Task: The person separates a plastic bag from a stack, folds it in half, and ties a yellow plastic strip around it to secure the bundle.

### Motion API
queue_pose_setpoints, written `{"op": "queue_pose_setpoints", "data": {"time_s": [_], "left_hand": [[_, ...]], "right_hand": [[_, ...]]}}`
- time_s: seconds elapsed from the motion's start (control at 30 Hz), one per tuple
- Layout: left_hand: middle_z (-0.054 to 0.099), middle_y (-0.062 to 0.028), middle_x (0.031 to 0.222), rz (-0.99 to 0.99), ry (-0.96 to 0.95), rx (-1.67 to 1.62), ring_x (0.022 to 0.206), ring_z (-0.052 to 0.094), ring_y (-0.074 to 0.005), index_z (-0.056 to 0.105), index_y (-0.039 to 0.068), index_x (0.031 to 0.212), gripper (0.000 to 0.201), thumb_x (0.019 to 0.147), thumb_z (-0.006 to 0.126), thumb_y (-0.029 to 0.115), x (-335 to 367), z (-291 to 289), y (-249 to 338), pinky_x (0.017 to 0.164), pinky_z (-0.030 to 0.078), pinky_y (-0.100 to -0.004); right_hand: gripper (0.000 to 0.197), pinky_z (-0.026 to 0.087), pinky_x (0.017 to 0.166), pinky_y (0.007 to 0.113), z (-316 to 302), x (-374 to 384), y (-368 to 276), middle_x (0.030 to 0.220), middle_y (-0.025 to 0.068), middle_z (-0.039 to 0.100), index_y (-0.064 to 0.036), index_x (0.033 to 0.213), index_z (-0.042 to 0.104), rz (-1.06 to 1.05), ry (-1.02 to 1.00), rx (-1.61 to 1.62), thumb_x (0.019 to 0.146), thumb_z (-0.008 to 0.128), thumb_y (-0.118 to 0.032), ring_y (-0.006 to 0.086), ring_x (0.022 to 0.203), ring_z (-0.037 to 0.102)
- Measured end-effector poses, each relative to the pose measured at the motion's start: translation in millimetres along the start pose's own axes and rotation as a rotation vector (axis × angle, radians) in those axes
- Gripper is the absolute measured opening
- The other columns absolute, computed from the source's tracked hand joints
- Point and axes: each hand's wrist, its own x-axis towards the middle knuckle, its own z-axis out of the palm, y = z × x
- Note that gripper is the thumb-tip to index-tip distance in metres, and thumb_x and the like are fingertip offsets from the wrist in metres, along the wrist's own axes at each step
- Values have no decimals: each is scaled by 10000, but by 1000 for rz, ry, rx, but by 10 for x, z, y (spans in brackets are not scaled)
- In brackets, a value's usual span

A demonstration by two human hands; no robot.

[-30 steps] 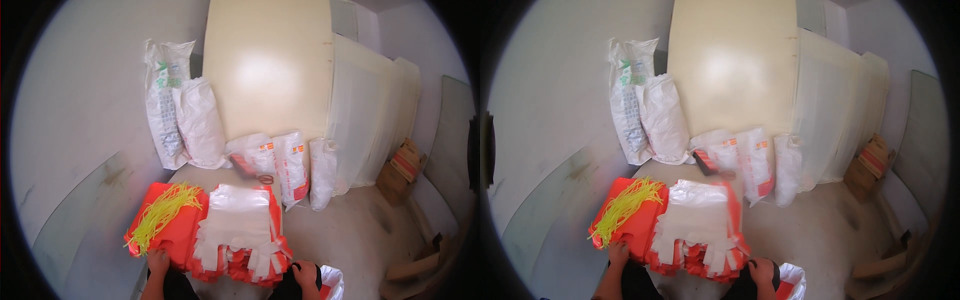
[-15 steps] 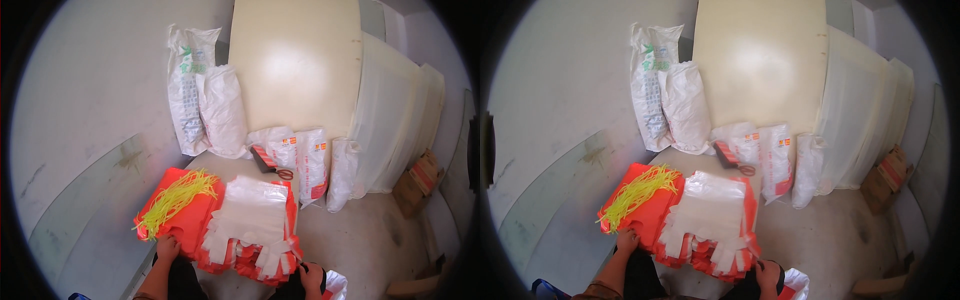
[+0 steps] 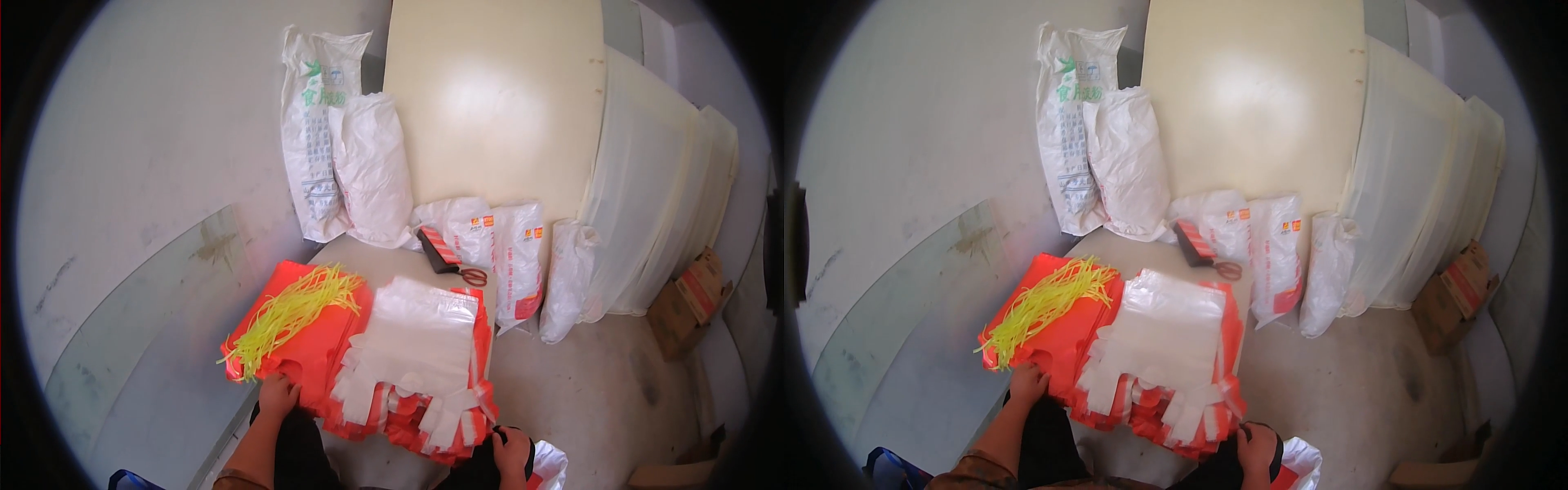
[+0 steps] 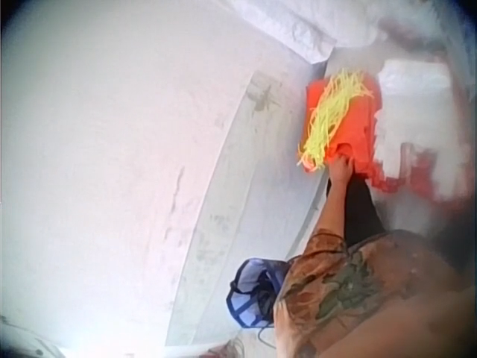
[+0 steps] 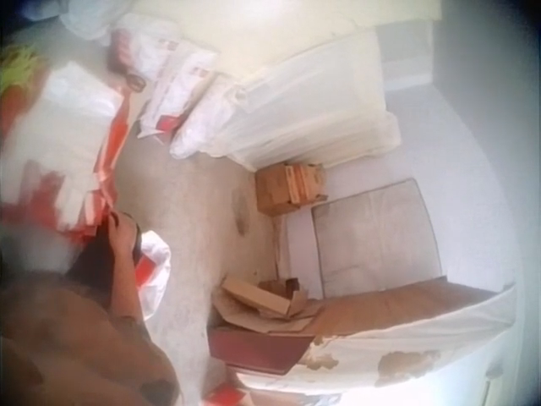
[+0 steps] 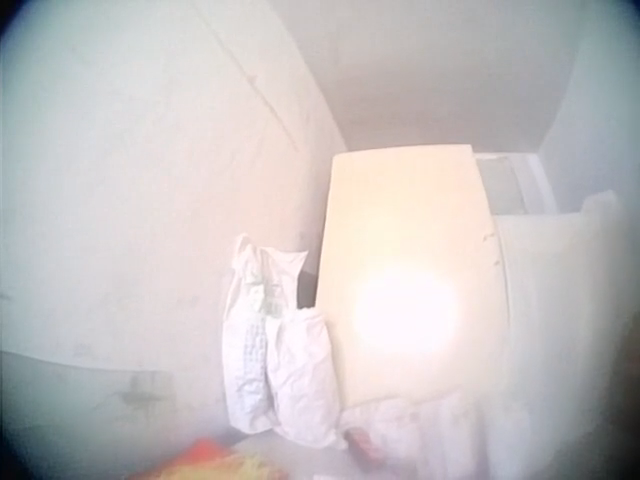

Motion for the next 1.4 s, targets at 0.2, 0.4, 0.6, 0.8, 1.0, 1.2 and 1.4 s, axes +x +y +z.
{"op": "queue_pose_setpoints", "data": {"time_s": [0.2, 0.4, 0.6, 0.8, 1.0, 1.2, 1.4], "left_hand": [[654, -161, 925, -26, -8, 30, 950, 630, -386, 698, 43, 819, 316, 854, 740, 354, -54, 50, -78, 833, 531, -488], [656, -176, 937, -38, -130, 44, 944, 636, -393, 695, 49, 825, 320, 825, 776, 359, -76, 24, -62, 830, 533, -495], [655, -160, 889, -31, -132, -20, 898, 648, -382, 682, 56, 780, 303, 800, 801, 334, 45, -120, 40, 799, 542, -481], [653, -149, 887, -6, -102, -49, 889, 650, -366, 676, 50, 787, 275, 793, 807, 292, 20, -88, -9, 785, 542, -465], [657, -144, 903, -30, -141, -67, 903, 650, -354, 672, 40, 801, 274, 801, 802, 281, 2, -118, 40, 792, 542, -451], [668, -141, 917, -23, -121, -72, 925, 654, -352, 686, 41, 829, 273, 825, 794, 291, -1, -91, 19, 810, 545, -445], [672, -140, 913, -21, -113, -53, 917, 663, -353, 699, 39, 857, 264, 848, 783, 290, 41, -98, 76, 797, 547, -453]], "right_hand": [[254, 535, 893, 477, -49, -30, -49, 1003, 166, 752, -46, 991, 770, 12, -32, 1, 847, 749, -254, 384, 971, 695], [274, 533, 903, 475, 28, -47, 79, 1037, 179, 746, -49, 1039, 766, 17, -36, -31, 866, 739, -261, 389, 981, 694], [245, 523, 932, 482, 110, -33, 102, 1054, 196, 735, -24, 1049, 739, 37, -24, 5, 890, 717, -210, 408, 1013, 679], [253, 516, 944, 479, 129, -51, 111, 1086, 200, 729, -19, 1075, 734, 40, -36, -22, 907, 707, -206, 409, 1037, 671], [290, 511, 980, 445, 51, -65, 79, 1132, 196, 731, -23, 1139, 733, 97, -64, -10, 934, 691, -224, 387, 1087, 672], [285, 518, 964, 440, 93, -40, 154, 1127, 197, 732, -23, 1135, 734, 80, -71, -11, 938, 690, -224, 387, 1070, 679], [268, 515, 968, 465, 99, -25, 161, 1107, 198, 734, -20, 1082, 744, 96, -34, 17, 918, 706, -229, 397, 1057, 674]]}}
